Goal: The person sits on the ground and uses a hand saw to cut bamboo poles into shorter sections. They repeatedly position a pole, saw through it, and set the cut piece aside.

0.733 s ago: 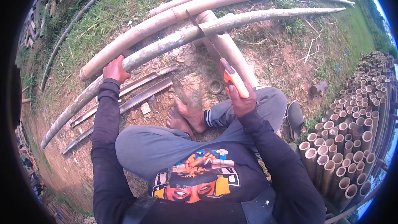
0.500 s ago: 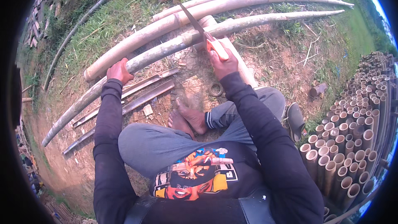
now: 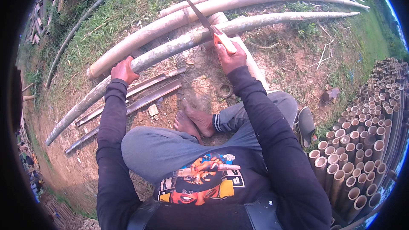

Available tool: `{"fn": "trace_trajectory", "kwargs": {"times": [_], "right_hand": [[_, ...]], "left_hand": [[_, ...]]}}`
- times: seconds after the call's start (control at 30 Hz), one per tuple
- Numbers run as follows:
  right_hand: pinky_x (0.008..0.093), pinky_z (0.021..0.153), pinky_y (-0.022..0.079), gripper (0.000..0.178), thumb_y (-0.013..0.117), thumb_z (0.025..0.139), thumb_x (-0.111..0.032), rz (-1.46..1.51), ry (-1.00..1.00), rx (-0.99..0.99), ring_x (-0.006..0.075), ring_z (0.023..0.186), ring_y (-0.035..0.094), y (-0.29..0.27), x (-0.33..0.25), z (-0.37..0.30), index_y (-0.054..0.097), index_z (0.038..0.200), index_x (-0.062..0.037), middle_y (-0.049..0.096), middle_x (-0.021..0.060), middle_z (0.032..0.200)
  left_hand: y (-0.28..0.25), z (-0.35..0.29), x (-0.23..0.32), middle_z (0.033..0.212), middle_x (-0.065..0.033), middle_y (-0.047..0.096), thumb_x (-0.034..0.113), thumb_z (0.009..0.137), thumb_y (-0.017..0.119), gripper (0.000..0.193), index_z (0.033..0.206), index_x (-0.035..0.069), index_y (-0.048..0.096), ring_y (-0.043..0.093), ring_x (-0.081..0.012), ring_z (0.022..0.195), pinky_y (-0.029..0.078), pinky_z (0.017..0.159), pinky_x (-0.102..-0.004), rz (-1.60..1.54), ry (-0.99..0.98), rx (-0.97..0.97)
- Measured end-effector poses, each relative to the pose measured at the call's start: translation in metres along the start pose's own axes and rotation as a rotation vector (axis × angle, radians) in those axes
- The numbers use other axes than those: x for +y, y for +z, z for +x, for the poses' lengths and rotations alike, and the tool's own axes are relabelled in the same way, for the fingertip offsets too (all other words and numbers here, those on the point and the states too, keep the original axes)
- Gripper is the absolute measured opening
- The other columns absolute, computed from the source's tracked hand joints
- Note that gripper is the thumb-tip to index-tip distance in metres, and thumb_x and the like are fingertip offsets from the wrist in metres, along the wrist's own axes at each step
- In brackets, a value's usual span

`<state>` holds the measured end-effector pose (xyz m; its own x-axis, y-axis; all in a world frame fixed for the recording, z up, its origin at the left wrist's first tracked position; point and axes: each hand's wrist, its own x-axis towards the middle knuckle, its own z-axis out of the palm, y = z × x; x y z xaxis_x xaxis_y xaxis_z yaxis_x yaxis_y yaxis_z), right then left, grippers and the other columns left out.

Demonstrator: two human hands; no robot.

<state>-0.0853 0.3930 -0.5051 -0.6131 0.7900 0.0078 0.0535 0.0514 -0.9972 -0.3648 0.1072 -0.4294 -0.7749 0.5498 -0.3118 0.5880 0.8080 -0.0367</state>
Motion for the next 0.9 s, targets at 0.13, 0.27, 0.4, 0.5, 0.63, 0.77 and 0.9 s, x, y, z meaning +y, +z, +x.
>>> {"fn": "trace_trajectory", "kwargs": {"times": [0.13,0.27,0.4,0.5,0.63,0.77,0.9], "right_hand": [[0.0207,0.049,0.044,0.017,0.067,0.101,-0.011,-0.102,0.014,0.006,0.005,0.055,0.055,-0.068,-0.038,-0.13,0.06,0.111,0.0009,0.064,0.0021,0.074],[0.0216,0.05,0.046,0.021,0.065,0.103,-0.016,-0.097,0.067,-0.001,0.0051,0.054,0.055,-0.104,-0.07,-0.212,0.059,0.112,0.0018,0.064,0.0034,0.074],[0.0224,0.051,0.048,0.019,0.069,0.101,-0.012,0.021,0.007,0.042,0.0046,0.059,0.058,-0.032,-0.032,-0.084,0.063,0.114,0.0007,0.067,0.0031,0.079],[0.0221,0.051,0.047,0.019,0.073,0.099,-0.013,0.083,-0.037,0.034,0.0043,0.062,0.059,0.011,-0.001,0.004,0.064,0.112,-0.001,0.067,0.0008,0.082],[0.021,0.051,0.045,0.018,0.071,0.099,-0.014,-0.011,0.125,-0.009,0.0045,0.059,0.057,-0.037,-0.016,-0.078,0.064,0.109,-0.0014,0.065,0.0004,0.079],[0.0211,0.055,0.048,0.022,0.07,0.1,-0.016,-0.13,0.12,-0.009,0.0042,0.061,0.058,-0.108,-0.06,-0.211,0.061,0.112,-0.0005,0.067,0.003,0.079],[0.0214,0.057,0.047,0.019,0.071,0.1,-0.017,-0.175,0.045,0.007,0.0036,0.062,0.056,-0.063,-0.043,-0.14,0.064,0.109,-0.0019,0.067,0.002,0.082]], "left_hand": [[0.004,0.002,-0.003,0.114,-0.0099,0.074,0.026,0.068,0.088,0.06,0.123,0.016,0.065,0.07,-0.031,0.11,0.053,0.091,-0.0464,0.003,0.006,0.013],[0.013,0.004,-0.005,0.112,-0.0109,0.075,0.025,0.068,0.088,0.056,0.119,0.014,0.066,0.071,-0.0316,0.108,0.053,0.09,-0.047,-0.021,0.033,0.033],[0.014,0.003,-0.005,0.112,-0.0111,0.075,0.024,0.068,0.088,0.056,0.119,0.013,0.066,0.071,-0.0322,0.108,0.054,0.09,-0.0471,-0.01,0.035,0.046],[0.013,0.002,-0.004,0.115,-0.0111,0.074,0.024,0.067,0.088,0.059,0.12,0.014,0.066,0.07,-0.0321,0.109,0.053,0.092,-0.0477,-0.021,0.026,0.06],[0.02,0.004,-0.003,0.117,-0.0093,0.074,0.026,0.068,0.089,0.064,0.126,0.016,0.064,0.069,-0.0302,0.114,0.051,0.097,-0.0457,-0.034,-0.009,0.0],[0.034,0.004,-0.009,0.116,-0.0103,0.074,0.023,0.069,0.09,0.061,0.123,0.015,0.065,0.069,-0.031,0.112,0.052,0.095,-0.0463,-0.061,0.029,0.05],[0.039,0.005,-0.01,0.114,-0.0106,0.074,0.023,0.066,0.09,0.061,0.122,0.015,0.066,0.07,-0.0314,0.11,0.053,0.093,-0.0463,-0.088,0.04,0.062]]}}
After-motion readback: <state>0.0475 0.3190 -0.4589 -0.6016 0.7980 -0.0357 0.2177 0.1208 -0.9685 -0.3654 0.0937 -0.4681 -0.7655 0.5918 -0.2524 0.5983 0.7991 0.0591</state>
